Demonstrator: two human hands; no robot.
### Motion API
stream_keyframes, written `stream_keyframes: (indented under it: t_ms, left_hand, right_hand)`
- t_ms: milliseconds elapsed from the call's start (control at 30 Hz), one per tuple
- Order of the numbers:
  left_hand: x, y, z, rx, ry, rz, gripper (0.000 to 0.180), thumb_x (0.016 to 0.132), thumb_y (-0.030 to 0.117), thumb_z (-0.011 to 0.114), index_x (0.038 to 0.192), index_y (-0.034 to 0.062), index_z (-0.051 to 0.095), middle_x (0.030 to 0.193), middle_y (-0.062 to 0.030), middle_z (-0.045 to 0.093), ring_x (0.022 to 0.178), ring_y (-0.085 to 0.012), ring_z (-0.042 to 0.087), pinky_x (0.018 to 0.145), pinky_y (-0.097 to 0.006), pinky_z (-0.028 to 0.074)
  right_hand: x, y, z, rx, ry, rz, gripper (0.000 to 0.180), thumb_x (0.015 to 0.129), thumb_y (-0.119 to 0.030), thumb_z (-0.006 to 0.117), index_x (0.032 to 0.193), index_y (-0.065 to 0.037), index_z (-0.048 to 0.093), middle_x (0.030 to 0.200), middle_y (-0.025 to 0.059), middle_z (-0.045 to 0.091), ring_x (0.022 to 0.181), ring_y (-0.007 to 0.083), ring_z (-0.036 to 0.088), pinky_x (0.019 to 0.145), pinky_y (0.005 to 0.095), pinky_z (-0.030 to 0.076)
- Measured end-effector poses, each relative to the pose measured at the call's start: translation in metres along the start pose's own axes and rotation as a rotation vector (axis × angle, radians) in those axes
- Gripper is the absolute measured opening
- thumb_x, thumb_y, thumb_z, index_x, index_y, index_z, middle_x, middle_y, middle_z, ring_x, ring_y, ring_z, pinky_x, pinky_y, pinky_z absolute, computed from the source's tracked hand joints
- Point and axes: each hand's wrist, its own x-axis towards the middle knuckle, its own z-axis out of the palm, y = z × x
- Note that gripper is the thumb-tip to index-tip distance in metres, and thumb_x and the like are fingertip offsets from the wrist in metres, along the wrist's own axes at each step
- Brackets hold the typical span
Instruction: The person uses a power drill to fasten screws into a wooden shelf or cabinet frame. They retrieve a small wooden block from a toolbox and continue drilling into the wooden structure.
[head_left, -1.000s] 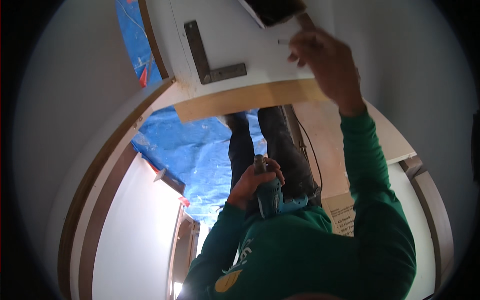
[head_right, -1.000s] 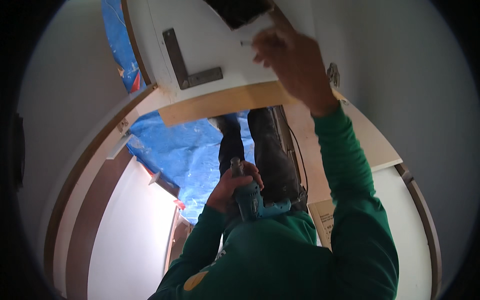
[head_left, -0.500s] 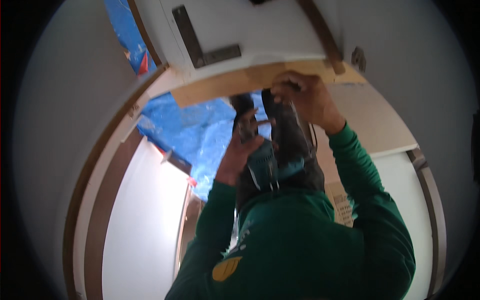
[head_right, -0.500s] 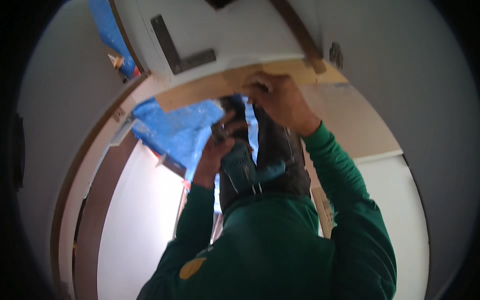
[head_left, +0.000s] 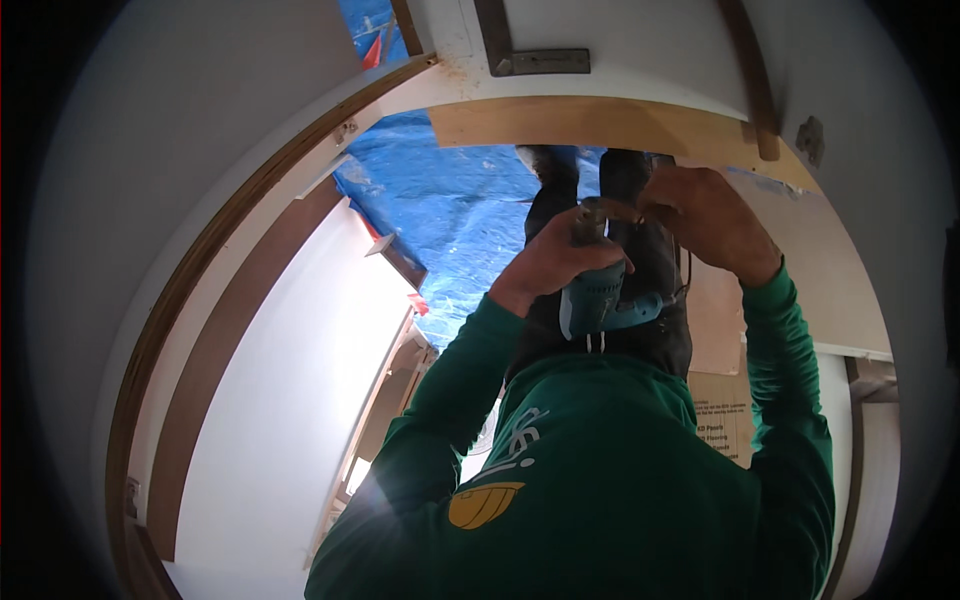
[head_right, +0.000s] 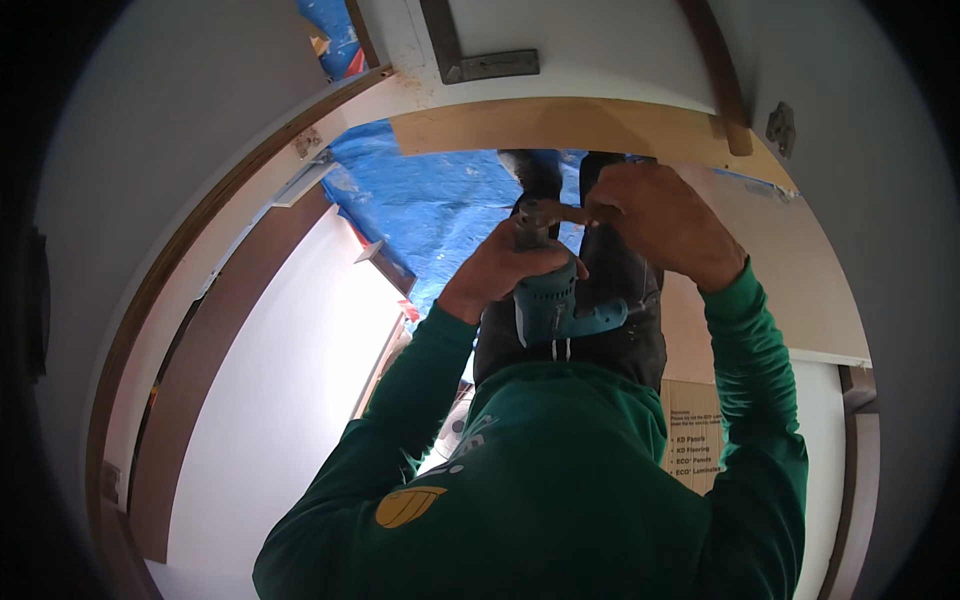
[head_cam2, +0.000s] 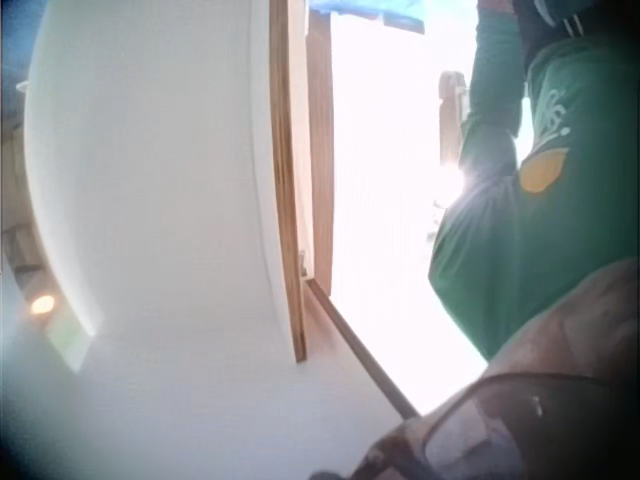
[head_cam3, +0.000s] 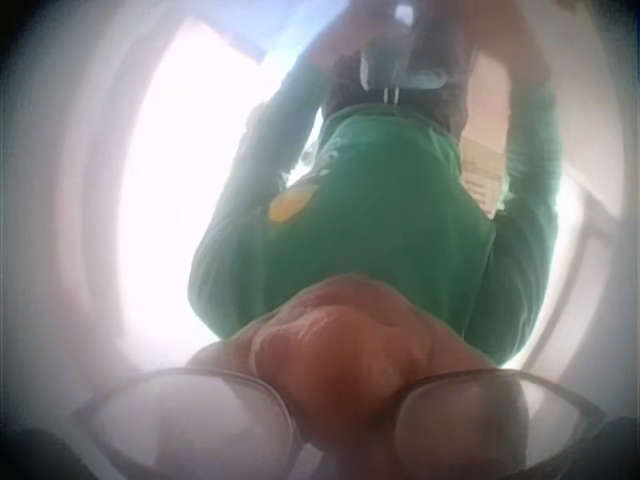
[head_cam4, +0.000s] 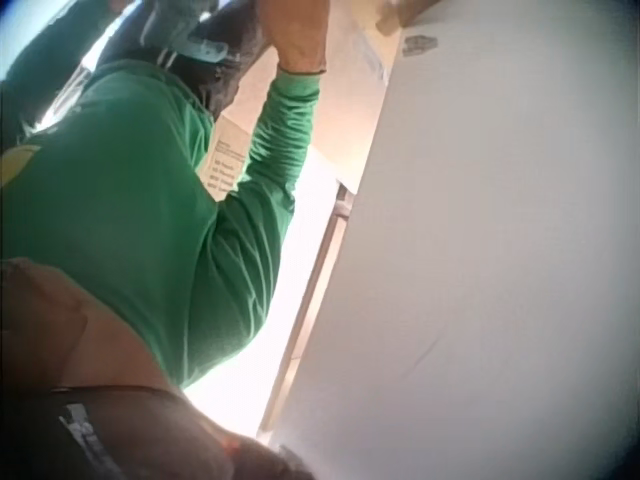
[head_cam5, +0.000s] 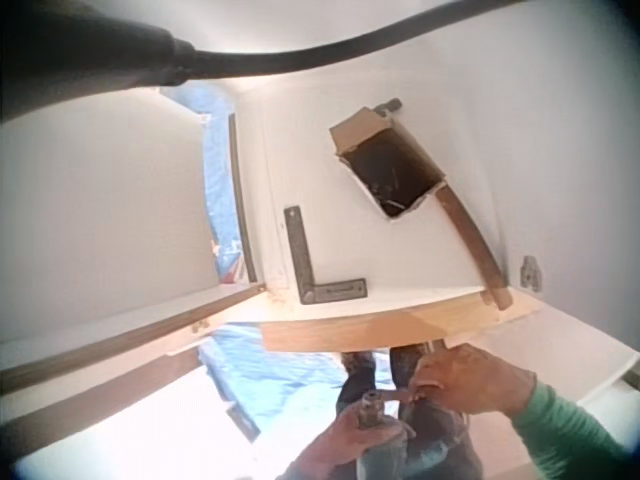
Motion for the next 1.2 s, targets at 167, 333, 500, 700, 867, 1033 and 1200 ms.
stream_keyframes:
  t_ms: [167,333,500,700,867,1033,1200]
  left_hand:
    - [0.007,-0.012,-0.005,0.064,-0.028,0.015,0.042,0.098,0.007,0.072,0.139,0.0016,0.068,0.106,-0.0132,0.079,0.1,-0.0191,0.077,0.091,-0.034,0.06]
    - [0.002,-0.013,-0.014,-0.09,0.145,0.047,0.049,0.098,0.01,0.071,0.145,-0.0029,0.063,0.109,-0.0145,0.079,0.103,-0.0195,0.076,0.091,-0.032,0.061]
    - [-0.004,-0.003,-0.011,-0.229,0.165,0.166,0.057,0.1,0.01,0.064,0.154,-0.005,0.054,0.124,-0.0186,0.07,0.103,-0.0271,0.077,0.088,-0.039,0.065]
    - [-0.01,-0.019,-0.012,-0.134,0.202,0.294,0.069,0.106,0.024,0.059,0.164,-0.0076,0.037,0.164,-0.0223,0.048,0.114,-0.036,0.075,0.091,-0.046,0.066]
    - [-0.014,-0.019,-0.016,-0.425,0.203,0.346,0.085,0.112,0.06,0.039,0.165,-0.006,0.034,0.168,-0.0229,0.042,0.119,-0.038,0.072,0.103,-0.049,0.061]
    - [-0.004,-0.049,-0.055,-0.1,0.599,0.378,0.04,0.108,0.022,0.064,0.136,-0.0068,0.064,0.131,-0.0201,0.071,0.117,-0.0336,0.073,0.101,-0.046,0.061]
    - [0.003,-0.025,-0.075,-0.151,0.741,0.44,0.02,0.102,-0.001,0.067,0.121,-0.0083,0.069,0.12,-0.0221,0.074,0.109,-0.0322,0.076,0.102,-0.046,0.063]
  right_hand:
    - [0.0,0.008,0.013,0.118,0.017,0.056,0.014,0.09,-0.005,0.077,0.104,-0.006,0.077,0.095,0.0112,0.072,0.087,0.0321,0.071,0.079,0.0422,0.056]
    - [-0.03,0.013,0.063,0.669,0.271,0.308,0.059,0.091,-0.021,0.085,0.142,-0.002,0.063,0.115,0.0178,0.072,0.099,0.0327,0.073,0.091,0.039,0.058]
    - [-0.078,-0.029,0.096,0.247,0.098,0.061,0.103,0.076,-0.032,0.096,0.158,0.002,0.044,0.127,0.0203,0.067,0.117,0.0404,0.066,0.107,0.0475,0.051]
    - [-0.077,-0.032,0.156,-0.205,0.297,0.019,0.107,0.067,-0.025,0.094,0.157,0.003,0.044,0.127,0.0176,0.067,0.124,0.036,0.062,0.11,0.0515,0.044]
    - [-0.084,-0.038,0.154,-0.011,0.317,0.068,0.099,0.066,-0.015,0.087,0.155,0.005,0.047,0.12,0.0202,0.069,0.113,0.0392,0.066,0.101,0.0495,0.05]
    - [-0.092,-0.044,0.134,0.336,0.448,0.031,0.088,0.073,-0.018,0.08,0.152,0.008,0.051,0.126,0.0262,0.072,0.11,0.0466,0.072,0.098,0.0506,0.057]
    - [-0.101,-0.054,0.126,0.49,0.44,0.267,0.087,0.079,-0.028,0.078,0.153,0.009,0.05,0.132,0.025,0.072,0.122,0.0325,0.072,0.107,0.0428,0.054]
